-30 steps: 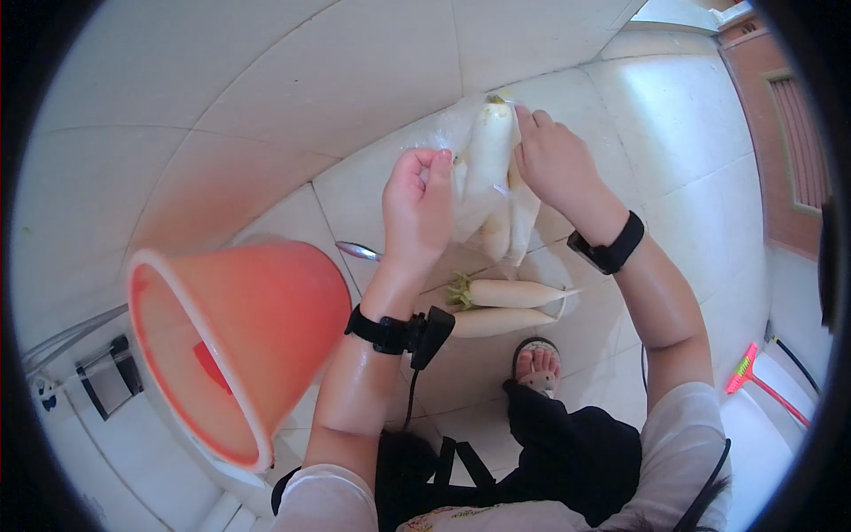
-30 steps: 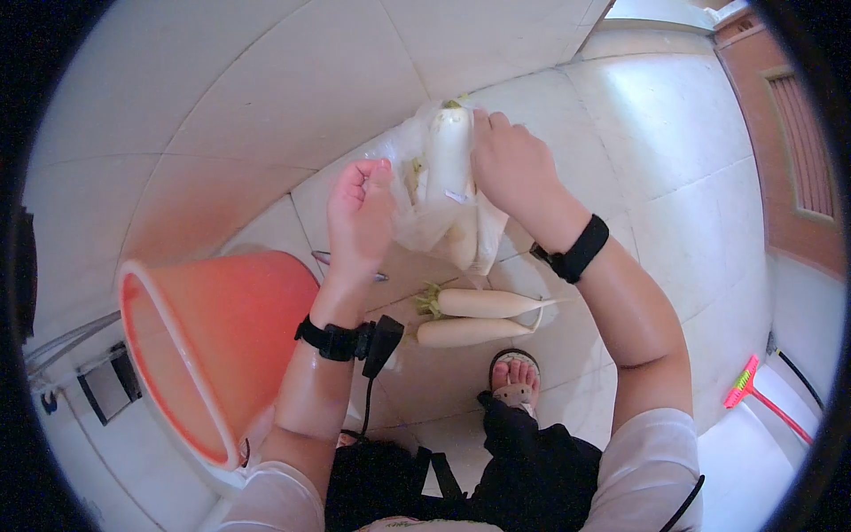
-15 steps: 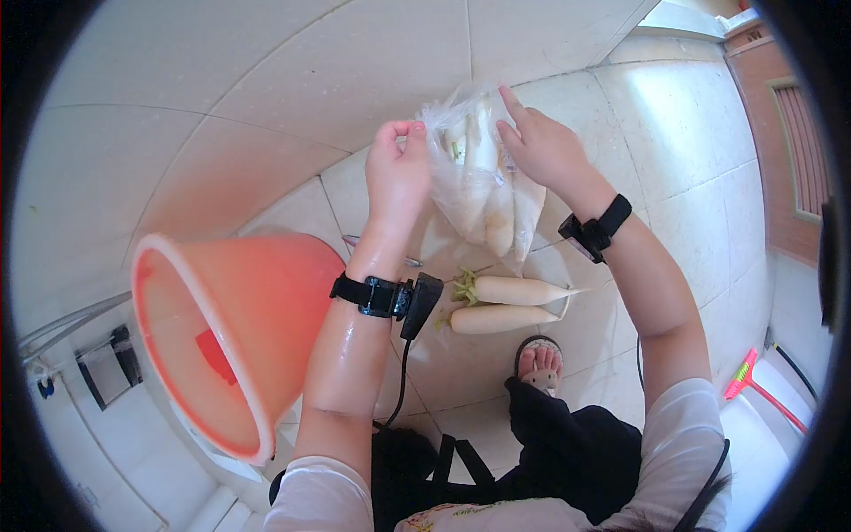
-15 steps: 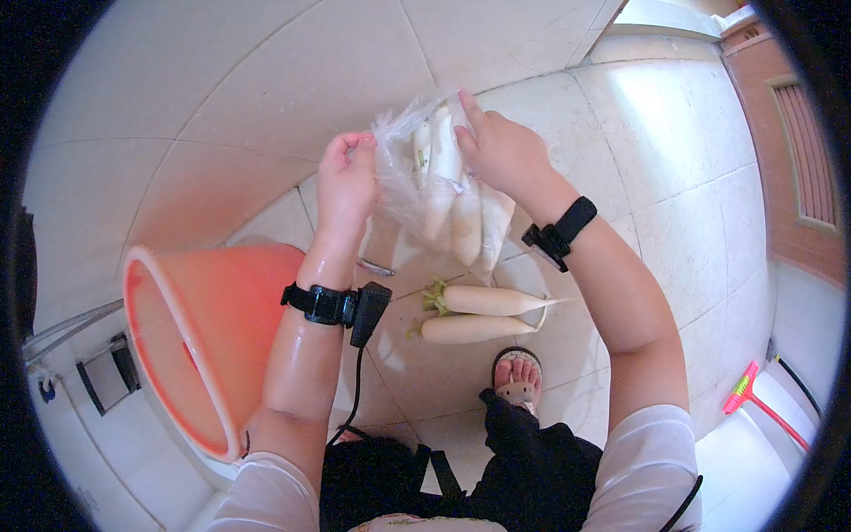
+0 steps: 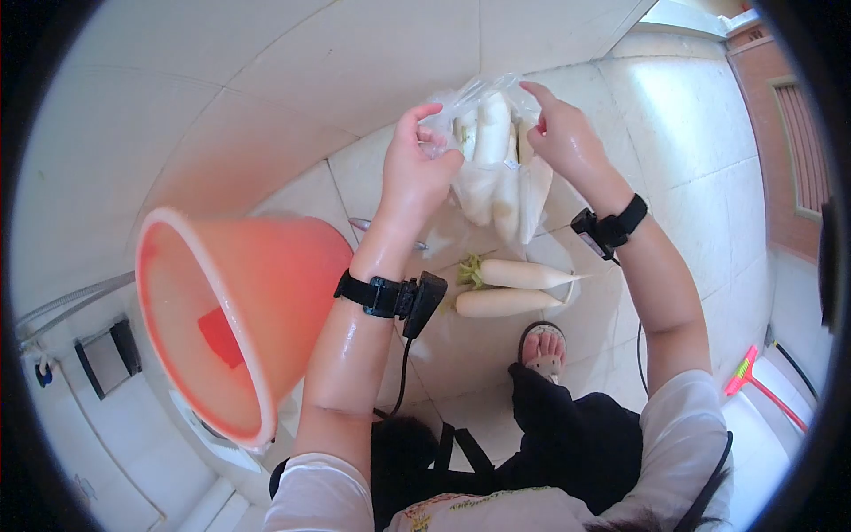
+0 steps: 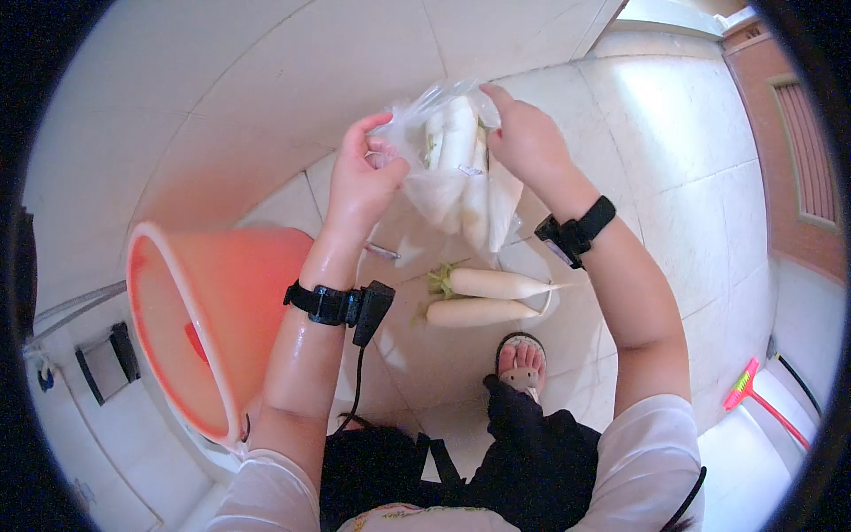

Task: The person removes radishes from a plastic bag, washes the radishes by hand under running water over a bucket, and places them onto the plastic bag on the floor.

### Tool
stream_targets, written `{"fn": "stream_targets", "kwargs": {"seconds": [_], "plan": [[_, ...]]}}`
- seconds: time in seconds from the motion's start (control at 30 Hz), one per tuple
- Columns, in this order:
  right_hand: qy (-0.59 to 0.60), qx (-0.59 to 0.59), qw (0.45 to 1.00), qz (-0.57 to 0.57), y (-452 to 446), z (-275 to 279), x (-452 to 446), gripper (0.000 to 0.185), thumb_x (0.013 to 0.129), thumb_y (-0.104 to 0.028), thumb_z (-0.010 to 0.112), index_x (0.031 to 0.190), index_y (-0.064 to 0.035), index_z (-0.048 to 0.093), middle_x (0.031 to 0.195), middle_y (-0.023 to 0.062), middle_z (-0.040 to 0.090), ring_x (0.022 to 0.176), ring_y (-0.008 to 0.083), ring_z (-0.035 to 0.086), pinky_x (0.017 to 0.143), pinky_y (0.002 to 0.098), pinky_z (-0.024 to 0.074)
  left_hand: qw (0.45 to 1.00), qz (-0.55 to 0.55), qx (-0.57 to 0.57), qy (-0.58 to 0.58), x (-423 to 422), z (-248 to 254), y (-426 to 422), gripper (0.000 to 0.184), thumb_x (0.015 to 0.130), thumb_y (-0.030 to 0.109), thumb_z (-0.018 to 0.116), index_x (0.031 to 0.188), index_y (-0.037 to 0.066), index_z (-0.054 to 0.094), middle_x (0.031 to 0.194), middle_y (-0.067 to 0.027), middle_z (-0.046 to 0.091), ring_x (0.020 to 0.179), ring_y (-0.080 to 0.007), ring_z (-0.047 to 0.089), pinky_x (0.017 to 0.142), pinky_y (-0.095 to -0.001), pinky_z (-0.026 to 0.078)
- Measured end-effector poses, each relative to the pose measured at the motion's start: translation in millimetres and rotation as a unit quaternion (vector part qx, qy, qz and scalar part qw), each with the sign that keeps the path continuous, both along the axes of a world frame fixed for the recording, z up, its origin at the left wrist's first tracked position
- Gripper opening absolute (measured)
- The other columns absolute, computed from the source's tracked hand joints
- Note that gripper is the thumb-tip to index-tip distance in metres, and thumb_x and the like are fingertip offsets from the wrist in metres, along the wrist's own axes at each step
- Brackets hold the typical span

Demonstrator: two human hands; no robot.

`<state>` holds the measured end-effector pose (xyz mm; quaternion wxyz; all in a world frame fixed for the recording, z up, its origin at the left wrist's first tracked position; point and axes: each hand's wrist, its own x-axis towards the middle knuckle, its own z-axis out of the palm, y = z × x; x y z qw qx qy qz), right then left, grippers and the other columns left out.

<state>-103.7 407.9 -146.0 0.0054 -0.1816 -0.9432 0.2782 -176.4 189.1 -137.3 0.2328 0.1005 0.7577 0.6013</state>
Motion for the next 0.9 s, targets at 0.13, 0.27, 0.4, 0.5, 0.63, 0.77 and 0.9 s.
{"fn": "stream_targets", "kwargs": {"seconds": [0.13, 0.27, 0.4, 0.5, 0.63, 0.77, 0.9], "plan": [[0.002, -0.020, 0.999, 0.024, 8, 2, 12, 0.048, 0.084, -0.008, 0.061, 0.132, -0.0103, 0.061, 0.091, 0.0207, 0.070, 0.088, 0.0389, 0.068, 0.079, 0.0472, 0.0551, 0.999, -0.036, 0.023, 0.014, 9, -4, -6, 0.058, 0.080, -0.004, 0.066, 0.135, 0.007, 0.054, 0.107, -0.0066, 0.057, 0.080, -0.0120, 0.061, 0.068, -0.0262, 0.053], [0.068, -0.011, 0.997, 0.044, 5, -4, 27, 0.035, 0.085, -0.011, 0.061, 0.120, -0.0084, 0.067, 0.090, 0.0200, 0.068, 0.085, 0.0385, 0.067, 0.078, 0.0455, 0.0549, 0.996, -0.065, 0.008, 0.064, 16, -9, -9, 0.054, 0.085, 0.002, 0.070, 0.136, 0.005, 0.053, 0.120, -0.0100, 0.057, 0.089, -0.0127, 0.059, 0.078, -0.0282, 0.052], [0.122, -0.006, 0.990, 0.076, -8, -11, 54, 0.021, 0.087, -0.018, 0.064, 0.103, -0.0056, 0.070, 0.090, 0.0174, 0.066, 0.082, 0.0382, 0.065, 0.075, 0.0460, 0.0540, 0.992, -0.062, -0.004, 0.106, 24, -9, -15, 0.053, 0.088, 0.009, 0.072, 0.137, 0.002, 0.052, 0.128, -0.0113, 0.056, 0.093, -0.0129, 0.058, 0.083, -0.0285, 0.051], [-0.048, -0.018, 0.985, 0.166, -26, -12, 89, 0.022, 0.086, -0.026, 0.068, 0.094, -0.0051, 0.069, 0.094, 0.0166, 0.065, 0.083, 0.0383, 0.064, 0.075, 0.0471, 0.0535, 0.994, -0.013, 0.018, 0.104, 39, -8, -24, 0.055, 0.090, 0.011, 0.071, 0.139, 0.000, 0.049, 0.131, -0.0125, 0.055, 0.102, -0.0159, 0.057, 0.084, -0.0304, 0.051], [-0.164, -0.006, 0.951, 0.261, -47, -29, 133, 0.028, 0.083, -0.032, 0.072, 0.097, -0.0074, 0.069, 0.099, 0.0158, 0.065, 0.089, 0.0374, 0.065, 0.079, 0.0472, 0.0539, 0.989, 0.074, -0.049, 0.116, 61, -5, -37, 0.059, 0.091, 0.012, 0.070, 0.143, 0.001, 0.044, 0.138, -0.0144, 0.049, 0.114, -0.0213, 0.054, 0.088, -0.0335, 0.050], [-0.189, -0.040, 0.951, 0.243, -61, -42, 158, 0.038, 0.081, -0.032, 0.075, 0.108, -0.0079, 0.067, 0.104, 0.0158, 0.065, 0.099, 0.0369, 0.064, 0.086, 0.0472, 0.0534, 0.995, 0.029, -0.065, 0.076, 92, -3, -53, 0.062, 0.089, 0.012, 0.070, 0.145, 0.002, 0.042, 0.139, -0.0143, 0.048, 0.117, -0.0233, 0.053, 0.092, -0.0347, 0.049], [-0.168, -0.029, 0.960, 0.222, -65, -57, 166, 0.046, 0.079, -0.032, 0.076, 0.115, -0.0062, 0.064, 0.107, 0.0171, 0.065, 0.103, 0.0370, 0.063, 0.090, 0.0469, 0.0525, 0.985, -0.150, -0.049, 0.077, 143, 33, -73, 0.056, 0.088, 0.012, 0.070, 0.139, 0.002, 0.047, 0.134, -0.0161, 0.051, 0.120, -0.0280, 0.053, 0.100, -0.0393, 0.046]]}}
